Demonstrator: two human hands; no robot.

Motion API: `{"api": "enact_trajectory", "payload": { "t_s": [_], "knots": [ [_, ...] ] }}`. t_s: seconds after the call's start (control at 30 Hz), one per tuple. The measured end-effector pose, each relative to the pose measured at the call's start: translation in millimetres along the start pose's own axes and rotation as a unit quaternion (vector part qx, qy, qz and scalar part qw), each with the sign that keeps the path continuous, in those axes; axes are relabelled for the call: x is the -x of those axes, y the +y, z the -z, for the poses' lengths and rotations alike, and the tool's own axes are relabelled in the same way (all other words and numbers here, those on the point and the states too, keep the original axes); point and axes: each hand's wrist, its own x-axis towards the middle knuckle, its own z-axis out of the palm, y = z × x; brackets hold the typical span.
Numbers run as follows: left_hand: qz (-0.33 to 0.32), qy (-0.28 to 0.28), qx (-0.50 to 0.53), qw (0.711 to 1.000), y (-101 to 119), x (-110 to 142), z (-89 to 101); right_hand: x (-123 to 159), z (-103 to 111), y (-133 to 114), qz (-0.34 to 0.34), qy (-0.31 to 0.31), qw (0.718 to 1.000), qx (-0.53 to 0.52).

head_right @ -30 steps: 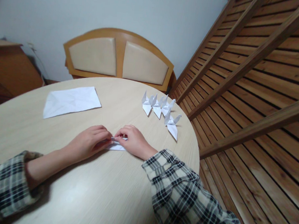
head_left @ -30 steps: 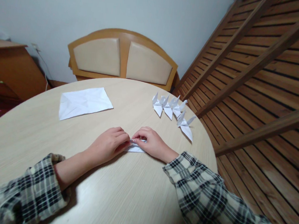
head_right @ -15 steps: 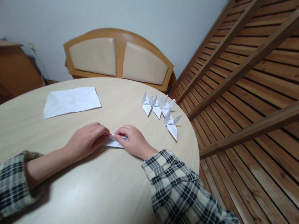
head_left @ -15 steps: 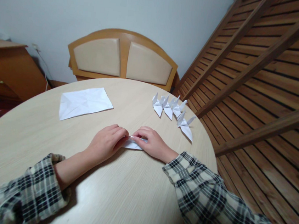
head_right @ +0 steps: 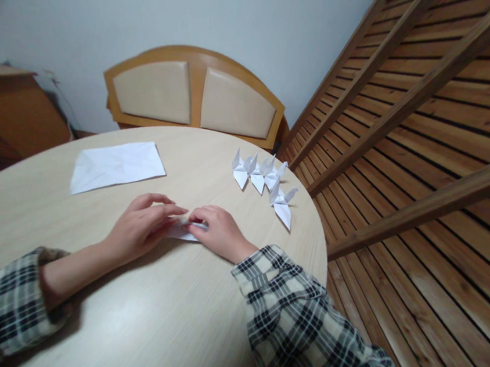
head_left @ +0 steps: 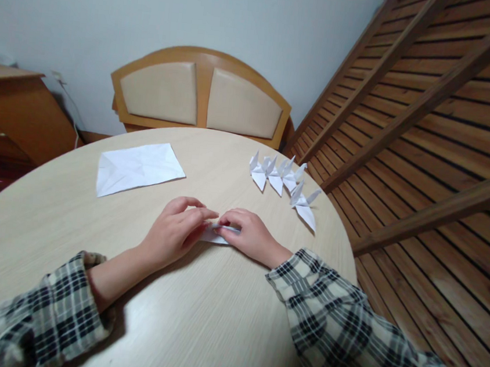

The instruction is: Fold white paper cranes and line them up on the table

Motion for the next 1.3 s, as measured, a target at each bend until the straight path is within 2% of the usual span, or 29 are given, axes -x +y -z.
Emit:
{"api": "enact_trajectory", "payload": {
  "t_s": [0.07, 0.17, 0.27, 0.33, 0.43, 0.57, 0.63, 0.83, 0.97, 1.03, 1.17, 1.3],
  "knots": [
    [0.017, 0.065, -0.005, 0.998, 2.4, -0.6, 2.9, -0.3, 1.6, -1.6, -0.021, 0.027, 0.999, 0.009],
    [0.083, 0.17, 0.017, 0.982, 2.8, -0.4, 4.0, -1.2, 4.3, -3.0, -0.058, 0.079, 0.995, -0.01],
    [0.171, 0.215, 0.1, 0.956, -3.9, 1.4, -1.7, -2.7, 4.3, -1.1, -0.101, 0.13, 0.982, -0.093],
    [0.232, 0.206, 0.174, 0.935, -10.1, 3.0, -7.9, -3.9, 2.6, 1.1, -0.123, 0.153, 0.967, -0.16],
    [0.279, 0.143, 0.285, 0.906, -14.3, 4.3, -15.7, -5.6, -0.4, 2.1, -0.15, 0.16, 0.939, -0.264],
    [0.274, -0.003, 0.376, 0.885, -6.6, 2.6, -17.6, -5.7, -2.8, -3.0, -0.172, 0.123, 0.903, -0.373],
    [0.256, -0.042, 0.393, 0.882, -1.1, 0.7, -15.9, -4.9, -4.3, -5.7, -0.175, 0.103, 0.891, -0.407],
    [0.258, -0.055, 0.44, 0.858, 4.1, -4.0, -12.6, -2.4, -13.3, -5.9, -0.193, 0.071, 0.868, -0.451],
    [0.277, -0.046, 0.434, 0.856, 2.6, -4.0, -13.1, -1.9, -18.0, -5.6, -0.192, 0.083, 0.852, -0.48],
    [0.285, -0.041, 0.428, 0.857, 2.5, -3.9, -13.3, -2.2, -18.8, -6.2, -0.179, 0.092, 0.857, -0.475],
    [0.3, -0.037, 0.435, 0.848, 3.2, -4.5, -13.0, -2.8, -17.9, -7.6, -0.154, 0.071, 0.886, -0.431],
    [0.31, -0.038, 0.433, 0.846, 3.0, -4.8, -12.0, -1.7, -16.1, -7.6, -0.185, 0.054, 0.88, -0.435]
  ]
}}
